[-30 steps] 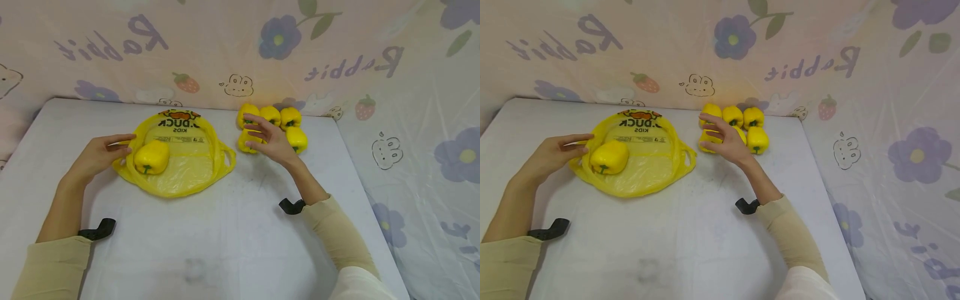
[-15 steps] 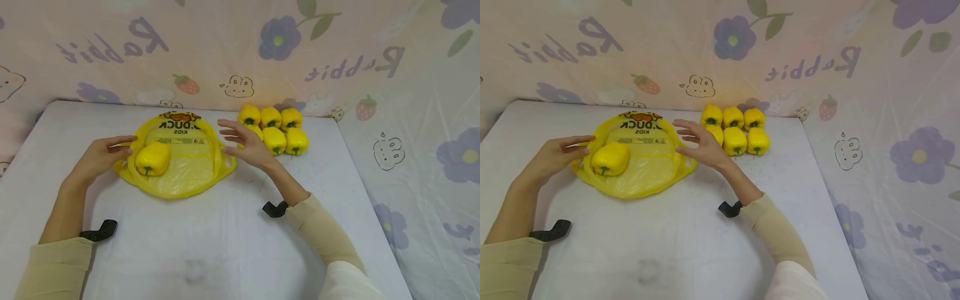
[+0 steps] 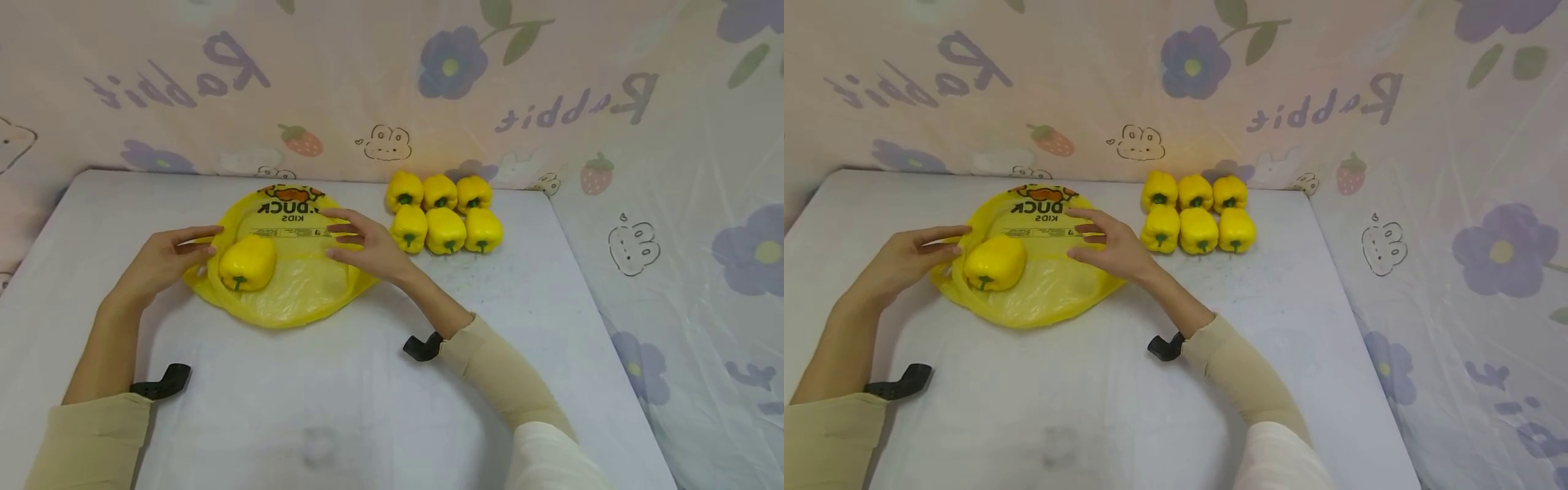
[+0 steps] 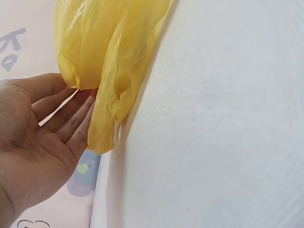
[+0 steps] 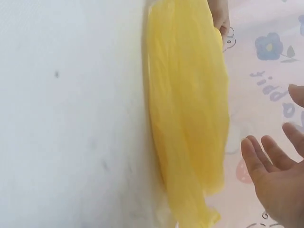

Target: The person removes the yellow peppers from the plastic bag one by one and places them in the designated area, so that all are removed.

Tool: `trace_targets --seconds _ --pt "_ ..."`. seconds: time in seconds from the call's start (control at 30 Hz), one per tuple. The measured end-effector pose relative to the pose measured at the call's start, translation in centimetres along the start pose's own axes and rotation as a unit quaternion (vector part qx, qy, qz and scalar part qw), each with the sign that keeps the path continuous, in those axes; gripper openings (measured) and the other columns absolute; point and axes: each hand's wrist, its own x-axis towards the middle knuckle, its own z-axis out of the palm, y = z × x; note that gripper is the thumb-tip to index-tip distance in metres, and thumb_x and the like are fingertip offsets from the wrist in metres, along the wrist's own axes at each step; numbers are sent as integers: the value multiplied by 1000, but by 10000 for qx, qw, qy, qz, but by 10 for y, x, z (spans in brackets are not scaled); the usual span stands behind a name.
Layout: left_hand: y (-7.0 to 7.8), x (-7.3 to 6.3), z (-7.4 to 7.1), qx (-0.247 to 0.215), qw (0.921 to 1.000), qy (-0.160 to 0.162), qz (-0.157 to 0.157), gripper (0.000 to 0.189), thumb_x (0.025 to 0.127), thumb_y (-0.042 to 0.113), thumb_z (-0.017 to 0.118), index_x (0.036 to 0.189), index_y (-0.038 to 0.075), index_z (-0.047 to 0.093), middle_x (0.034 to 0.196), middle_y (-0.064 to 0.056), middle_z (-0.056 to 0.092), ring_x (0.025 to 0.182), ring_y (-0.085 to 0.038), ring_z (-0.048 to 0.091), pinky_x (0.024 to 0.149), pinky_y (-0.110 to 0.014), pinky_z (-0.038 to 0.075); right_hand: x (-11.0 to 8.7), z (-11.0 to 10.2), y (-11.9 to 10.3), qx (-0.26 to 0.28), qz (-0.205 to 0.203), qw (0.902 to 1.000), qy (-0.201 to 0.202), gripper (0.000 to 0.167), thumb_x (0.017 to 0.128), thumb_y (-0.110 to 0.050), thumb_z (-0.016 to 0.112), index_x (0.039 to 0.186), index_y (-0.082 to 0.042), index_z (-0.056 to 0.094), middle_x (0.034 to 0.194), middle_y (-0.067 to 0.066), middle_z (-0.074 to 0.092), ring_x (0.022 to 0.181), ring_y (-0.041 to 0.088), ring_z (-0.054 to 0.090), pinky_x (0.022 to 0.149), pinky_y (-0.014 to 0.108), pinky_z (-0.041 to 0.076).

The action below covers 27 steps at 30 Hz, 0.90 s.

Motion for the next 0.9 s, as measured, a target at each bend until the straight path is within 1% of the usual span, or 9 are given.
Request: trace_targets --seconds 0.07,0.13,0.3,0.37,0.53,0.63,0.7,0.83,0.9 --pt "-1 -1 0 -32 10000 -35 -4 60 100 43 58 148 9 47 153 -16 42 131 -27 47 81 -5 40 3 7 1 -2 140 9999 -32 60 92 -14 73 146 -13 48 146 0 49 130 31 51 105 36 44" --pt "-2 -1 0 -55 10000 -67 -9 59 100 43 57 148 10 47 153 -15 41 131 -24 47 81 -5 41 7 14 2 -2 263 9996 -68 61 91 -15 74 146 -14 47 147 -2 49 130 30 51 105 35 44" --pt "-3 -3 -1 -124 9999 -56 31 59 100 42 58 148 10 48 152 -15 43 117 4 49 82 -5 41 17 31 4 128 332 9993 -134 63 91 -13 74 147 -11 45 148 2 47 129 31 51 105 36 44" --pt "-3 -4 -2 -164 9998 -22 64 58 100 41 59 147 9 48 152 -16 43 110 11 49 81 -5 41 21 38 5 179 318 9992 -165 63 91 -13 73 147 -9 44 149 5 46 130 33 50 106 39 43" --pt "-2 -1 3 -217 9997 -57 10 58 99 42 59 147 10 49 151 -16 44 105 14 49 81 -7 42 26 51 6 38 444 9989 -152 64 91 -15 74 147 -7 44 150 9 46 128 33 52 104 37 45" --pt "-2 1 7 -188 9997 -142 -69 60 98 44 60 148 12 48 151 -15 45 106 11 50 82 -8 42 27 58 7 -112 598 9981 -116 65 90 -16 75 147 -8 45 149 9 47 126 29 55 100 33 48" --pt "-1 1 7 -68 9998 -142 -79 60 98 45 60 147 12 49 150 -15 46 111 5 52 81 -8 42 29 63 7 -147 648 9977 -124 65 90 -17 76 147 -9 45 149 10 47 125 29 55 99 31 48" --pt "2 -1 3 114 9999 -69 -24 58 99 44 59 147 12 50 149 -17 47 125 -21 54 81 -10 42 37 72 9 -218 629 9977 -123 66 90 -17 76 146 -7 45 149 11 47 125 29 55 97 28 49" --pt "3 -3 0 148 9999 -63 -12 59 99 44 58 147 11 48 150 -18 45 129 -31 50 89 -19 45 42 77 9 -252 670 9974 -106 66 89 -17 77 146 -7 45 149 10 48 124 27 56 96 27 50"
